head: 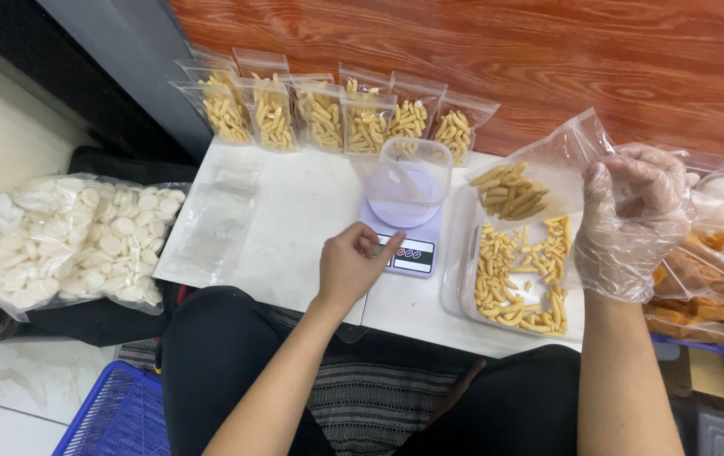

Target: Packaging snack sticks into plastic bags and weighing them on a scale

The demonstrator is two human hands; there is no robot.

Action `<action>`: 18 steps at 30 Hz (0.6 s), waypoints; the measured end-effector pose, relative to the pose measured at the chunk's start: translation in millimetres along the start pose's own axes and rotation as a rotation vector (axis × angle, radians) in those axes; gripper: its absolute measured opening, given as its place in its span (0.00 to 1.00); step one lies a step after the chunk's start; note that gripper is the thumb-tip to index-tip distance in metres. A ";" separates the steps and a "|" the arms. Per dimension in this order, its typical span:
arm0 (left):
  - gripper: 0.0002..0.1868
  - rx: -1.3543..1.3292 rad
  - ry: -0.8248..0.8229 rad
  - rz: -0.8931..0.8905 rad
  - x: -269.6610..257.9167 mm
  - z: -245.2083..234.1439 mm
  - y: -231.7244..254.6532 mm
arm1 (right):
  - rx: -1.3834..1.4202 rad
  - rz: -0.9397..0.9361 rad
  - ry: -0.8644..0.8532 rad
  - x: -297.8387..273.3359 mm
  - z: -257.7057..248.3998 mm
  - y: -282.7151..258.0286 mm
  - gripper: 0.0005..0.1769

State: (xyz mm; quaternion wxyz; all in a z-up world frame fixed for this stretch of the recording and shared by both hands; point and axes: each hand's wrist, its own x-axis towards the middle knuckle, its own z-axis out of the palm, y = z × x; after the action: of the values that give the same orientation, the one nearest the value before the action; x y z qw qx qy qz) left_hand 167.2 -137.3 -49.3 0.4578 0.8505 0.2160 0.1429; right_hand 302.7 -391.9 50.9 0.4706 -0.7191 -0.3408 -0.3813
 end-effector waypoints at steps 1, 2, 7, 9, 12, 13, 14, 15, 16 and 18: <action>0.22 -0.163 0.182 0.091 3.4 -3.6 -1.2 | 0.023 0.011 0.003 -0.8 1.3 -0.4 0.10; 0.22 -0.162 0.184 0.088 10.3 -8.0 5.2 | 0.026 0.012 0.001 -1.1 0.7 -0.4 0.10; 0.23 -0.298 0.194 -0.058 36.8 -23.9 30.8 | 0.004 0.019 -0.007 -2.8 2.2 0.4 0.08; 0.19 -0.305 0.183 0.014 44.9 -19.9 25.7 | -0.012 0.003 -0.004 -1.0 2.1 1.6 0.08; 0.13 -0.347 0.257 0.185 48.0 -20.6 29.9 | -0.032 -0.005 0.002 -0.9 1.4 3.6 0.07; 0.12 -0.380 0.341 0.281 46.6 -22.6 32.8 | -0.033 0.006 0.003 -1.9 1.6 4.1 0.07; 0.12 -0.380 0.341 0.284 46.9 -29.1 34.8 | -0.034 0.004 0.006 -1.4 1.3 4.1 0.07; 0.08 -0.495 0.398 0.349 47.1 -35.1 36.6 | -0.037 0.001 0.002 -1.1 0.8 4.2 0.07; 0.06 -0.611 0.454 0.413 47.4 -41.2 38.2 | -0.041 -0.003 -0.002 -0.9 0.5 4.4 0.07; 0.09 -0.771 0.472 0.467 43.7 -63.0 51.8 | -0.048 -0.003 -0.004 -0.1 -0.1 5.2 0.06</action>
State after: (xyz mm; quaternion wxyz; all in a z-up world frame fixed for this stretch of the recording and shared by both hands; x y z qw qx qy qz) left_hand 189.5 -95.6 30.3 0.6329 0.5898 0.0491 0.4992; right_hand 307.1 -393.7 48.6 0.4520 -0.7304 -0.3335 -0.3887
